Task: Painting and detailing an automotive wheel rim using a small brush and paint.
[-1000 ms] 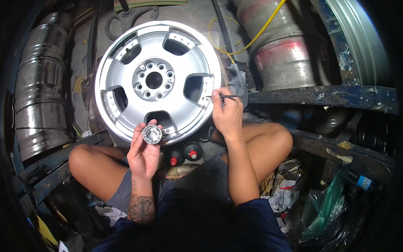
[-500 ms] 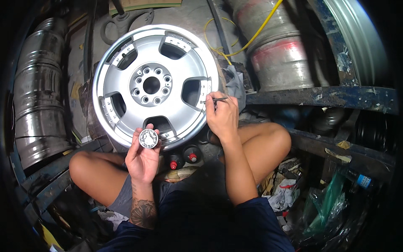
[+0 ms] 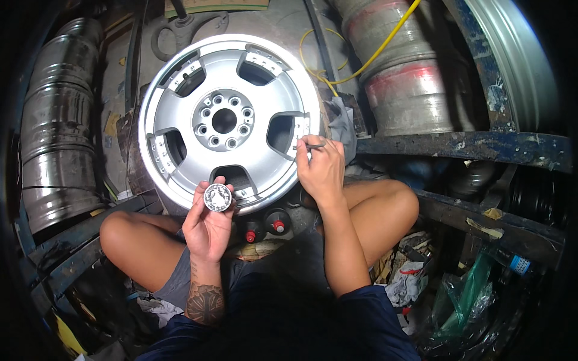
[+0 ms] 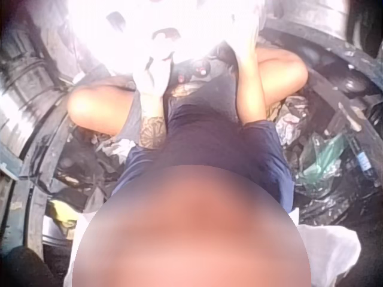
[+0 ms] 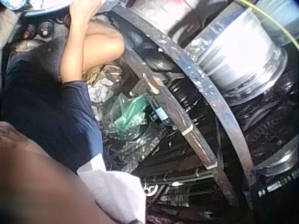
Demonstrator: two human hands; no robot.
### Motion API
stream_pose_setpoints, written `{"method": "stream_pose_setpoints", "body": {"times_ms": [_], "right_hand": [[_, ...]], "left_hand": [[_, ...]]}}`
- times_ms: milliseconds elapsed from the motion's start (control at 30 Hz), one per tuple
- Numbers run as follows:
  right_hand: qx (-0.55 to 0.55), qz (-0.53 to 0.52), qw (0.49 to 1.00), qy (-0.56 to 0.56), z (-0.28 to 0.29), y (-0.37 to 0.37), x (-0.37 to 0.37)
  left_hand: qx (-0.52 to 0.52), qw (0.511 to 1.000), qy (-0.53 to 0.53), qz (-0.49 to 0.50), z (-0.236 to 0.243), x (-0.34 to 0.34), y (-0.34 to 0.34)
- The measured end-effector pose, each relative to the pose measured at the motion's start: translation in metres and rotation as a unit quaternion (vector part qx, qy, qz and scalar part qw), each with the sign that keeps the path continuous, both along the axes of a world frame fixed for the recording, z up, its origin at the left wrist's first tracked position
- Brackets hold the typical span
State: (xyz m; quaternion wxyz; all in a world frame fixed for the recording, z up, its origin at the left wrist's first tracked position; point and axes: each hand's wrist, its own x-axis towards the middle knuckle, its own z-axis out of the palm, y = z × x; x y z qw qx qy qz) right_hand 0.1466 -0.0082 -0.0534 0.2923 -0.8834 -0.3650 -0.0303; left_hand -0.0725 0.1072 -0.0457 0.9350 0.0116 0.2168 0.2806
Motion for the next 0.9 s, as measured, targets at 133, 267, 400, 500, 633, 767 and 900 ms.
{"method": "stream_pose_setpoints", "body": {"times_ms": [133, 267, 400, 500, 633, 767, 900], "right_hand": [[-0.005, 0.007, 1.0, -0.01, 0.001, 0.0, 0.0], [-0.007, 0.006, 1.0, -0.008, 0.001, -0.001, -0.001], [-0.003, 0.012, 1.0, -0.005, 0.0, -0.001, -0.001], [0.001, 0.007, 1.0, 0.0, 0.001, -0.003, -0.002], [0.061, -0.021, 0.997, 0.043, 0.009, -0.008, -0.001], [0.112, -0.061, 0.985, 0.115, 0.039, -0.013, -0.001], [0.144, -0.03, 0.978, 0.145, 0.074, -0.013, 0.0]], "left_hand": [[-0.005, 1.0, 0.0, 0.001, 0.001, -0.001, 0.0], [0.017, 1.0, 0.025, -0.007, 0.001, 0.0, 0.0], [0.012, 1.0, 0.02, -0.001, 0.001, -0.001, -0.001], [0.012, 1.0, 0.006, 0.001, 0.0, -0.001, -0.002], [0.01, 1.0, -0.001, -0.002, 0.003, -0.003, -0.005], [0.037, 0.999, 0.007, -0.017, 0.005, -0.008, -0.008], [0.052, 0.998, 0.022, -0.025, 0.008, -0.012, -0.009]]}}
